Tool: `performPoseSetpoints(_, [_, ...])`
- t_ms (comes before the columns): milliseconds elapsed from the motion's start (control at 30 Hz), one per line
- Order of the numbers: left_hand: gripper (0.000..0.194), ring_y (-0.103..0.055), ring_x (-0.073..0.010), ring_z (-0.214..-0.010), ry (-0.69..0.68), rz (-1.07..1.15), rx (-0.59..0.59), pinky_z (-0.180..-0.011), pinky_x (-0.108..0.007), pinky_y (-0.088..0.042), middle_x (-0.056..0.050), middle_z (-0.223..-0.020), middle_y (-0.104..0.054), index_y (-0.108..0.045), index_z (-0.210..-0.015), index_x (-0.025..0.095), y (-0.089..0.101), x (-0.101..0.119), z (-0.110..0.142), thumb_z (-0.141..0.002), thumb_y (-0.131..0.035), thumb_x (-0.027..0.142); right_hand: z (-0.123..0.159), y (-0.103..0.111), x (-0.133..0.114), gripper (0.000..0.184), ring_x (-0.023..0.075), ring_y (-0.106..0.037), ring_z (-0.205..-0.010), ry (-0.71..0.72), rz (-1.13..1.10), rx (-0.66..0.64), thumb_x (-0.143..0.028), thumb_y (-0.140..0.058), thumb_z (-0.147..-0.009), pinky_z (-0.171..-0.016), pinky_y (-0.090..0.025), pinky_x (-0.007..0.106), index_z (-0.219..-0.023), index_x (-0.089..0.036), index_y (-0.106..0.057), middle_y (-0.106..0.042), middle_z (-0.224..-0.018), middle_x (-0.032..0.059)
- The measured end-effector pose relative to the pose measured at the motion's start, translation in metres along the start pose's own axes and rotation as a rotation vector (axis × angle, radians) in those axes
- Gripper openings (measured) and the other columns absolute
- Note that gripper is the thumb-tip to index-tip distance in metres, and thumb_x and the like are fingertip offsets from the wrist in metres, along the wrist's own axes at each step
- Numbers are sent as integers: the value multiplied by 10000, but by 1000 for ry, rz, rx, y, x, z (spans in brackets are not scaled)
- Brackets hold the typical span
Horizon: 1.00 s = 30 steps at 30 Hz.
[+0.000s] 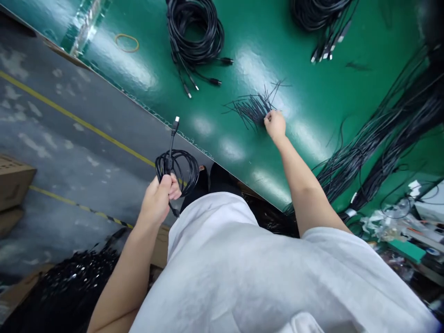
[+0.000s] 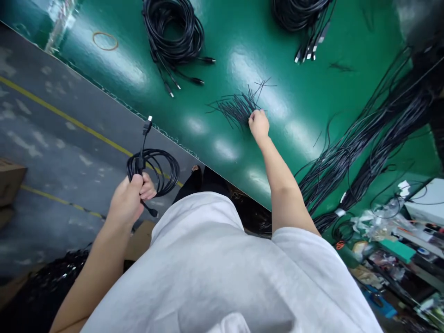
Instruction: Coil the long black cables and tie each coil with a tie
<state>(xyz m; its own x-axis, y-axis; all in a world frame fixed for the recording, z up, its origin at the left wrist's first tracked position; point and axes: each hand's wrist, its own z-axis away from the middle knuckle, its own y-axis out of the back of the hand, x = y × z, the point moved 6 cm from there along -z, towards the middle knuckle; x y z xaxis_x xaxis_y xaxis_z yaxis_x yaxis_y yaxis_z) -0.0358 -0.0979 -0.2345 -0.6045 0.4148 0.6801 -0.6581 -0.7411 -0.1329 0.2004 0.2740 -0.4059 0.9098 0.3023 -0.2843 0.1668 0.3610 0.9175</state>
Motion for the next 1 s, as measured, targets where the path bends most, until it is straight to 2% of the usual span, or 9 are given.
performPoseSetpoints(200, [333, -314, -47, -455, 2, -40, -40, -452, -175, -326, 75, -546, -363, -509, -785, 162, -15, -6, -10, -883, -598, 468, 8, 4, 1, 89, 188, -547, -890, 20, 52, -75, -176, -510, -893, -850, -442, 332, -890, -153, -596, -604, -975, 96])
performPoseSetpoints(333, [337, -287, -48, -448, -24, -82, -86, -440, -176, -296, 85, -538, -337, -523, -827, 160, -32, -4, -14, -902, -558, 487, 11, 20, -1, 113, 192, -556, -919, 63, 50, -33, -153, -479, -886, -869, -442, 339, -925, -150, -585, -612, -1017, 106])
performPoseSetpoints(467, [360, -276, -50, -457, -89, -125, -173, -444, -181, -284, 90, -548, -326, -514, -843, 165, -49, -3, -13, -892, -565, 518, 56, 49, -13, 161, 193, -585, -880, 58, -145, 64, -184, -465, -889, -882, -446, 371, -983, -143, -589, -622, -939, 85])
performPoseSetpoints(533, [379, -287, -54, -469, -124, -146, -218, -460, -189, -294, 87, -563, -333, -507, -855, 170, -54, -1, -10, -894, -547, 545, 100, 54, -34, 215, 162, -581, -757, 89, -411, -55, -251, -510, -871, -803, -470, 346, -1030, -151, -616, -627, -883, 52])
performPoseSetpoints(633, [419, -318, -68, -487, -148, -215, -300, -482, -211, -301, 73, -580, -356, -518, -886, 174, -64, 1, -2, -917, -468, 589, 180, 34, -95, 308, 116, -522, -597, 116, -823, -593, -389, -607, -820, -647, -468, 289, -1028, -170, -668, -609, -741, 0])
performPoseSetpoints(700, [475, -351, -82, -510, -150, -307, -378, -507, -233, -318, 51, -578, -384, -532, -818, 168, -71, 1, 5, -936, -395, 607, 220, 21, -139, 332, 103, -496, -573, 80, -1040, -812, -444, -643, -785, -600, -448, 260, -965, -169, -692, -589, -668, -16])
performPoseSetpoints(833, [555, -374, -101, -542, -93, -374, -585, -547, -263, -340, 19, -564, -422, -544, -691, 156, -85, -8, 20, -943, -352, 611, 230, 15, -196, 316, 122, -580, -701, 2, -1407, -823, -426, -710, -708, -685, -495, 262, -910, -183, -704, -679, -818, 17])
performPoseSetpoints(933, [484, -426, -107, -584, -33, -201, -670, -578, -268, -372, 6, -639, -481, -589, -825, 138, -86, -13, 27, -904, -469, 600, 224, 23, -207, 327, 157, -634, -823, -31, -1523, -846, -422, -760, -673, -774, -522, 285, -889, -183, -704, -707, -893, 36])
performPoseSetpoints(1000, [447, -459, -106, -607, -34, -129, -647, -600, -265, -394, -7, -684, -521, -579, -859, 133, -83, -14, 28, -867, -558, 579, 224, 29, -206, 349, 152, -631, -770, -47, -1552, -859, -422, -804, -628, -736, -526, 276, -843, -173, -689, -699, -829, 31])
